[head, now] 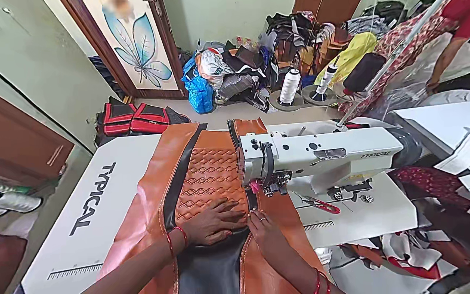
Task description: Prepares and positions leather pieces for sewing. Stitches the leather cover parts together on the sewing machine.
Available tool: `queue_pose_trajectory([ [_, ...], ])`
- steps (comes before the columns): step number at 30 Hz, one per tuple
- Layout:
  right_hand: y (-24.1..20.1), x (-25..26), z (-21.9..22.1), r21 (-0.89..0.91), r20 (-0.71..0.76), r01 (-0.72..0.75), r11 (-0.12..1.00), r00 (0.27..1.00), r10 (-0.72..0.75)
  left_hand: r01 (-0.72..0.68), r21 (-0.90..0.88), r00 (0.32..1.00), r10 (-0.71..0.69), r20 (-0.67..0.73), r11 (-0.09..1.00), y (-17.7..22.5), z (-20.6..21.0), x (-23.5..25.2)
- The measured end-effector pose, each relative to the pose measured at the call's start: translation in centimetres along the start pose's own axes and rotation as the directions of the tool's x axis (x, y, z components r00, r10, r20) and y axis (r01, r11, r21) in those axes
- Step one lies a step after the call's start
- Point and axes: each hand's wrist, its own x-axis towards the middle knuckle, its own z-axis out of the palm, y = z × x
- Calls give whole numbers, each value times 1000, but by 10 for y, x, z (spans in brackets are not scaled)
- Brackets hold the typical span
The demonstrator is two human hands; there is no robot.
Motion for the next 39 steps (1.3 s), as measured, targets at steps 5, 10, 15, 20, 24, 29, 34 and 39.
queue_pose_trajectory([
  [5,12,18,8,107,-19,-59,993,998,61,23,49,1000,-22,-15,999,-16,-4,6],
  [10,26,32,1,164,126,-120,979,987,100,190,87,979,-183,-87,978,-5,4,14],
  [15,38,42,0,211,126,-105,972,989,79,375,133,917,-346,-196,917,15,16,28],
  [20,50,44,4,277,66,-51,960,997,34,537,148,832,-492,-257,830,29,22,45],
  [24,66,39,6,413,83,-73,908,996,42,643,165,753,-578,-315,748,43,30,63],
  [29,91,4,-2,541,-207,-48,840,960,189,617,166,745,-504,-438,769,40,41,62],
  [34,150,-72,-29,228,-177,-546,806,791,586,527,138,836,-483,-260,839,19,17,44],
  [39,173,-131,-30,212,-190,-598,773,751,633,376,213,924,-347,-162,902,2,7,25],
])
